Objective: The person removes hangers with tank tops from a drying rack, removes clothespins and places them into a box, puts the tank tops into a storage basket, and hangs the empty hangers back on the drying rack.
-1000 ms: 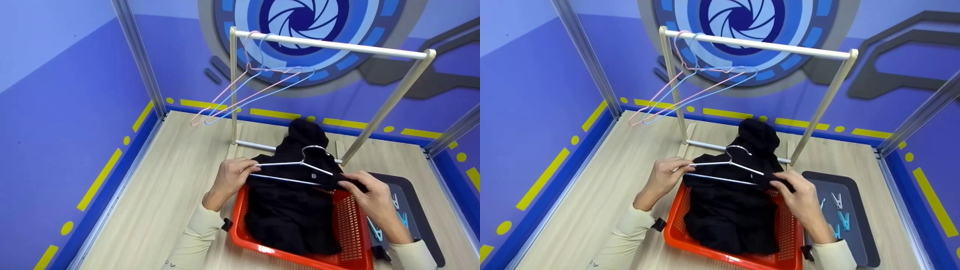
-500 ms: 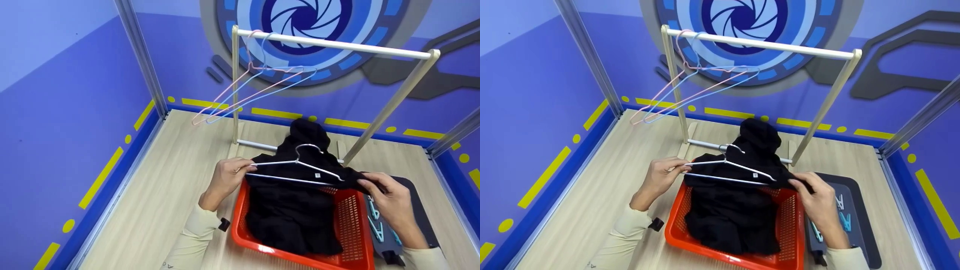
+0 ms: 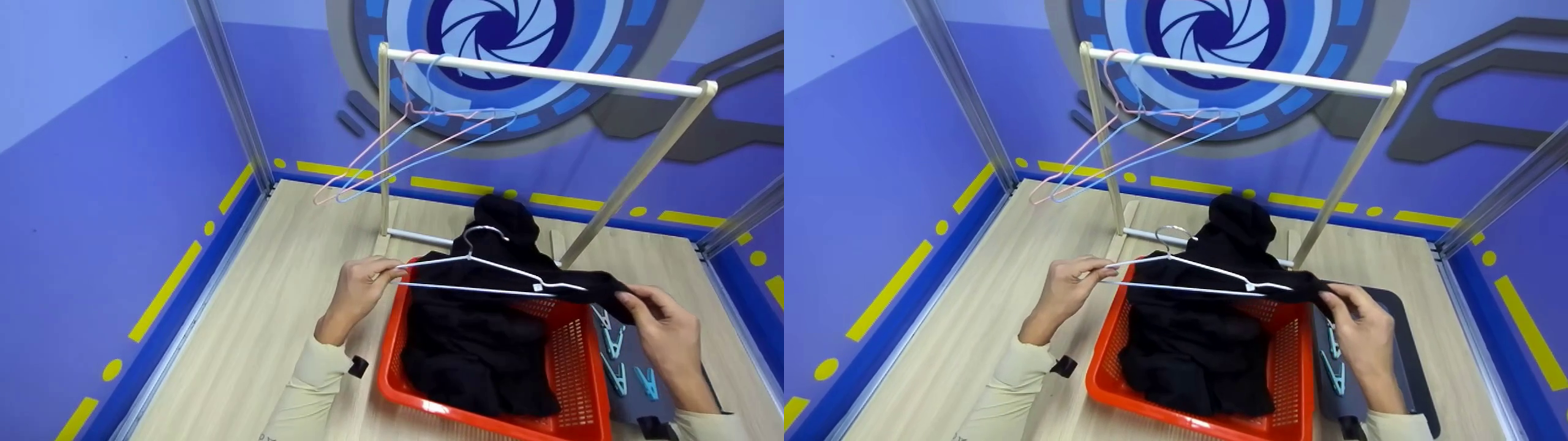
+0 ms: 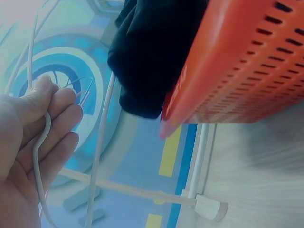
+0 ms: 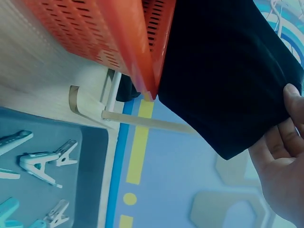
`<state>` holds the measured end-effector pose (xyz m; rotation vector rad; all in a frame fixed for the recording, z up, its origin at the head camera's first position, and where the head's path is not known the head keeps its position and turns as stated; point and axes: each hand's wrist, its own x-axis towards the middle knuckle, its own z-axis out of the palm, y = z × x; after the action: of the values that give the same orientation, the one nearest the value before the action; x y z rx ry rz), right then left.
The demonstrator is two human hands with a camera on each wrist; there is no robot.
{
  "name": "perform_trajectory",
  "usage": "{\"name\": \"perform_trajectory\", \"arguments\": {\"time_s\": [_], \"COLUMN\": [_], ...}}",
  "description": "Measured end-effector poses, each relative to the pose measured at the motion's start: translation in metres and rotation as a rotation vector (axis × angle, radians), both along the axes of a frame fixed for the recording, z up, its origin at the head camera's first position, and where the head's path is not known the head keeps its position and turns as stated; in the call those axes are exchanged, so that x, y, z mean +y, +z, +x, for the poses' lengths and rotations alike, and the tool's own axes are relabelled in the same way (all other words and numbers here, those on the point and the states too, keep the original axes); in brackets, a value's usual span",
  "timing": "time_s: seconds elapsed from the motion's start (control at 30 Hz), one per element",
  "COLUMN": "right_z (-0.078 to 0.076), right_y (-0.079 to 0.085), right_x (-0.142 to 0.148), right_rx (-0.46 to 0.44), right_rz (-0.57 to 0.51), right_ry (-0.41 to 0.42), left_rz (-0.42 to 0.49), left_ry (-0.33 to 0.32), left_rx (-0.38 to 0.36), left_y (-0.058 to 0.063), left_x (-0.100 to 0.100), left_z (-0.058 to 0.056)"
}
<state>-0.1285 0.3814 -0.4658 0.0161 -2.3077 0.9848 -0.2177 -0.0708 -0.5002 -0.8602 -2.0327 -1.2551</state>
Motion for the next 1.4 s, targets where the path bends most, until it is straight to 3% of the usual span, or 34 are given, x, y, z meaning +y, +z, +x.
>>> {"name": "perform_trajectory", "arguments": {"time_s": [0.4, 0.67, 0.8, 0.97, 1.17, 1.4], "right_z": [0.003, 0.008, 0.009, 0.015, 0.020, 0.017], "right_y": [-0.004, -0.008, -0.012, -0.016, -0.017, -0.024], "right_x": [0.008, 0.011, 0.010, 0.004, -0.008, -0.023], "right_rx": [-0.048, -0.078, -0.113, -0.215, -0.370, -0.435], "right_rz": [-0.064, -0.114, -0.074, 0.028, 0.107, 0.123], "right_ry": [-0.107, -0.144, -0.028, 0.162, 0.282, 0.401], "left_rz": [0.057, 0.134, 0.180, 0.246, 0.258, 0.214], "left_ry": [-0.025, 0.024, 0.096, 0.185, 0.263, 0.343], "left_rx": [-0.057, -0.130, -0.173, -0.285, -0.345, -0.383], "left_y": [-0.003, -0.005, -0.005, -0.005, 0.002, 0.004], "left_x": [-0.016, -0.024, -0.022, -0.011, -0.002, 0.009], "left_z": [0.002, 0.004, 0.009, 0.019, 0.033, 0.048]}}
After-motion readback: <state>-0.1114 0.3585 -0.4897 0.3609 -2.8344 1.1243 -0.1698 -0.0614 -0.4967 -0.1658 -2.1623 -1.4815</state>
